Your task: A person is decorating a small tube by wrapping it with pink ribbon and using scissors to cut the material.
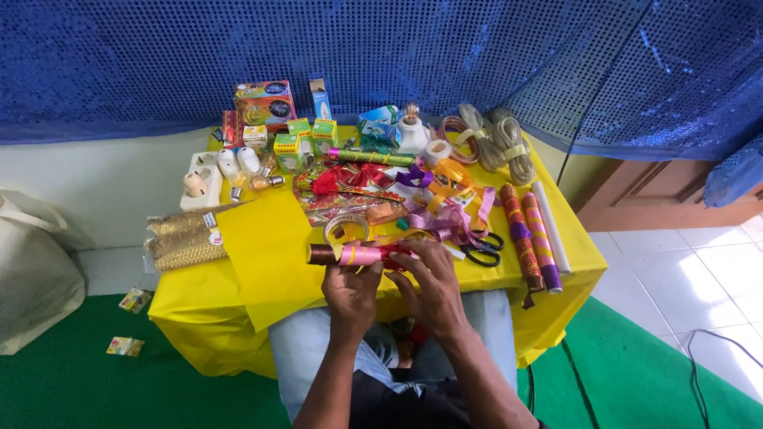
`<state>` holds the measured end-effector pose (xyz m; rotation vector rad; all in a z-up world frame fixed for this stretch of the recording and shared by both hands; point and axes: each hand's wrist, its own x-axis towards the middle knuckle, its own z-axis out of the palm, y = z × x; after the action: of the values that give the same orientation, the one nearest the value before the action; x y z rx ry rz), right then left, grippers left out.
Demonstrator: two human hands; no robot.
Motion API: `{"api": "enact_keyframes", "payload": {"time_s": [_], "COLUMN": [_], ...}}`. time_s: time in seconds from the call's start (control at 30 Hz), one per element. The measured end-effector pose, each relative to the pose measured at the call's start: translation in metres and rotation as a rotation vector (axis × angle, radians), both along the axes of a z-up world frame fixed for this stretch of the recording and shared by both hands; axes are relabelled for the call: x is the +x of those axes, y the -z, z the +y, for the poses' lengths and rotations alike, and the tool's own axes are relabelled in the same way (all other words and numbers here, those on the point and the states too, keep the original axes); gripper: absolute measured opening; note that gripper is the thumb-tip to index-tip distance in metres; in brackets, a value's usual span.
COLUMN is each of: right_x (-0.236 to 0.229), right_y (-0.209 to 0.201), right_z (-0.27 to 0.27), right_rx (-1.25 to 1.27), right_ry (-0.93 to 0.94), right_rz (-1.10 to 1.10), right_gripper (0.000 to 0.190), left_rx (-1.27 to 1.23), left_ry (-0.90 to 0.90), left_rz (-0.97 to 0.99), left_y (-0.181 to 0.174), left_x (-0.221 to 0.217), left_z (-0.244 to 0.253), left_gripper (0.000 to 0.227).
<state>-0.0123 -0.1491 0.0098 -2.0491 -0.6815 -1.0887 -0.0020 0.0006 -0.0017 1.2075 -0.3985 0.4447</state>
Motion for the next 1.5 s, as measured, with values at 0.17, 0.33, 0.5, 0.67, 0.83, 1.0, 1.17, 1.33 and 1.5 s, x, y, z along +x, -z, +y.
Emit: {"api": "enact_keyframes", "payload": {"time_s": [0.17, 0.33, 0.5, 0.67, 0.83, 1.0, 1.17, 1.33, 1.5], "right_x": [0.003, 0.006, 0.008, 0.004, 0.002, -0.001, 0.006, 0.003, 0.001], "right_y": [0.005, 0.015, 0.024, 0.017, 0.011, 0.009, 0.024, 0.02, 0.017], "right_z": [0.002, -0.001, 0.002, 0.002, 0.0, -0.001, -0.003, -0.001, 0.0], "right_rx": [0.02, 0.031, 0.054, 0.057, 0.111, 0.125, 0.13, 0.127, 0.167], "right_ry": [0.013, 0.072, 0.097, 0.085, 0.043, 0.076, 0.038, 0.038, -0.017], "right_rz": [-0.039, -0.068, -0.116, -0.069, -0.084, -0.067, -0.086, -0.06, -0.023], "right_gripper": [0.025, 0.023, 0.01, 0.01, 0.012, 0.012, 0.008, 0.006, 0.005], "left_rx": [-0.036, -0.145, -0.061, -0.073, -0.104, -0.088, -0.081, -0.083, -0.042], "left_ry": [0.005, 0.064, 0.007, -0.014, 0.005, 0.023, 0.05, 0.077, 0.076], "left_rz": [-0.028, -0.027, -0.111, -0.104, -0.101, -0.071, -0.094, -0.136, -0.15], "left_y": [-0.001, -0.007, -0.008, -0.01, -0.003, 0.005, 0.007, 0.01, 0.012], "left_x": [-0.002, -0.008, -0.006, -0.005, 0.0, 0.0, -0.001, 0.0, 0.003], "left_z": [-0.009, -0.017, -0.015, -0.013, -0.008, -0.006, -0.006, -0.004, 0.0], "left_gripper": [0.042, 0.042, 0.041, 0.043, 0.053, 0.056, 0.059, 0.062, 0.064]}}
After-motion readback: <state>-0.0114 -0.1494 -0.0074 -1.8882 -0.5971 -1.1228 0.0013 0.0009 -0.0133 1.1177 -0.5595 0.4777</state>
